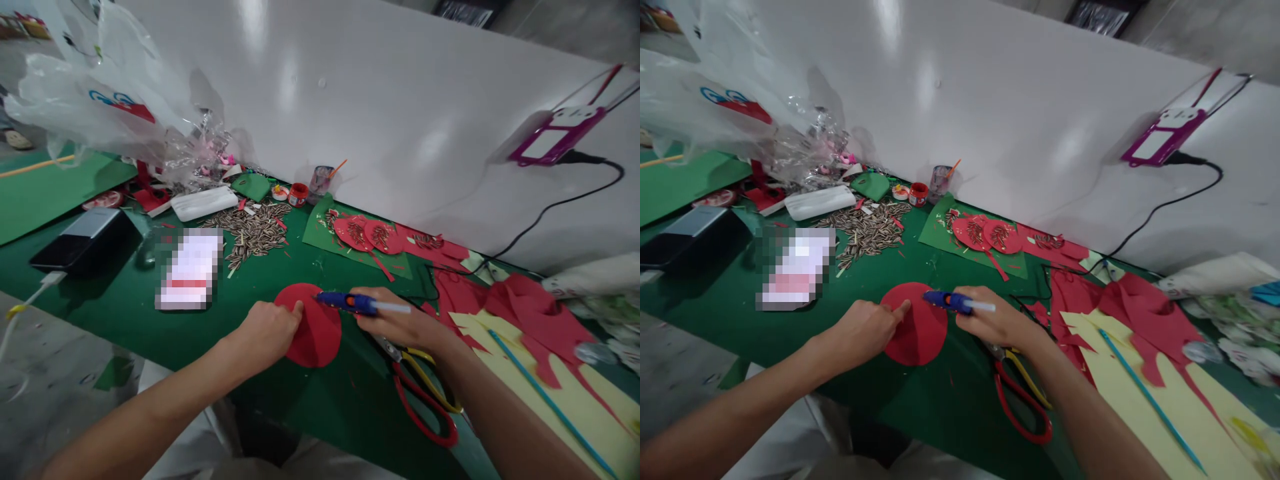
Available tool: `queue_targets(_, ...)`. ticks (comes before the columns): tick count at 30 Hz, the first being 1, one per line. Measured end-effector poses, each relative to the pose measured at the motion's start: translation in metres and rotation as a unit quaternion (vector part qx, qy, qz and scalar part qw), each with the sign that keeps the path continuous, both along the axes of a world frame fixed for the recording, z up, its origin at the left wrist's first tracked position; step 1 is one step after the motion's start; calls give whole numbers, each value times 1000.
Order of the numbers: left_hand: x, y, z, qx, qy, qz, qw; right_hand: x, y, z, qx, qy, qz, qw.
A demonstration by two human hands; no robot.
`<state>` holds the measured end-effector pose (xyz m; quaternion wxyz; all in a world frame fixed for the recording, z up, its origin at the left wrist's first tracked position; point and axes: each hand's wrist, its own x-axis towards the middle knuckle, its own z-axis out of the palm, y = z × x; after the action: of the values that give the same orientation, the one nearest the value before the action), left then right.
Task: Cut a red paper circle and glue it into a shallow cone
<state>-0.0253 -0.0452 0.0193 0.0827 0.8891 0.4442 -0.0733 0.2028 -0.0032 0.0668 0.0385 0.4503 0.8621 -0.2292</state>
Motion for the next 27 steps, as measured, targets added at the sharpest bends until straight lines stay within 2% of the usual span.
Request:
queue_targets(3,-1,-1,2,-6,3,0,1000,8,8,1,-32,16,-5,999)
queue_targets(6,-1,-2,-1,10,-3,4,1000,8,5,2,-7,0,30,1000)
queue_targets(9,-2,-2,-8,31,-16,7,999,5,-10,-2,90,-64,74,991)
queue_targets(12,-3,-2,-14,50,-21,1,999,8,-31,-14,191,-112,128,967)
queue_targets(15,-2,-3,-19,65,-11,-9,998,29,-51,-28,281,-104,186,936)
queue_targets(17,-2,-3,-21,65,-4,-6,998,54,-60,-32,329,-100,198,918)
queue_targets(20,-1,-3,-23,58,3,-1,998,105,-66,-29,405,-108,178,890)
queue_targets(22,-1,-3,-24,59,8,-5,998,139,-60,-26,435,-165,105,879)
queue_targets(25,0,-3,-24,65,23,-10,998,173,-39,-25,402,-276,-34,872)
queue_targets(27,1,-4,-23,64,35,-5,997,182,-19,-31,382,-298,-55,873)
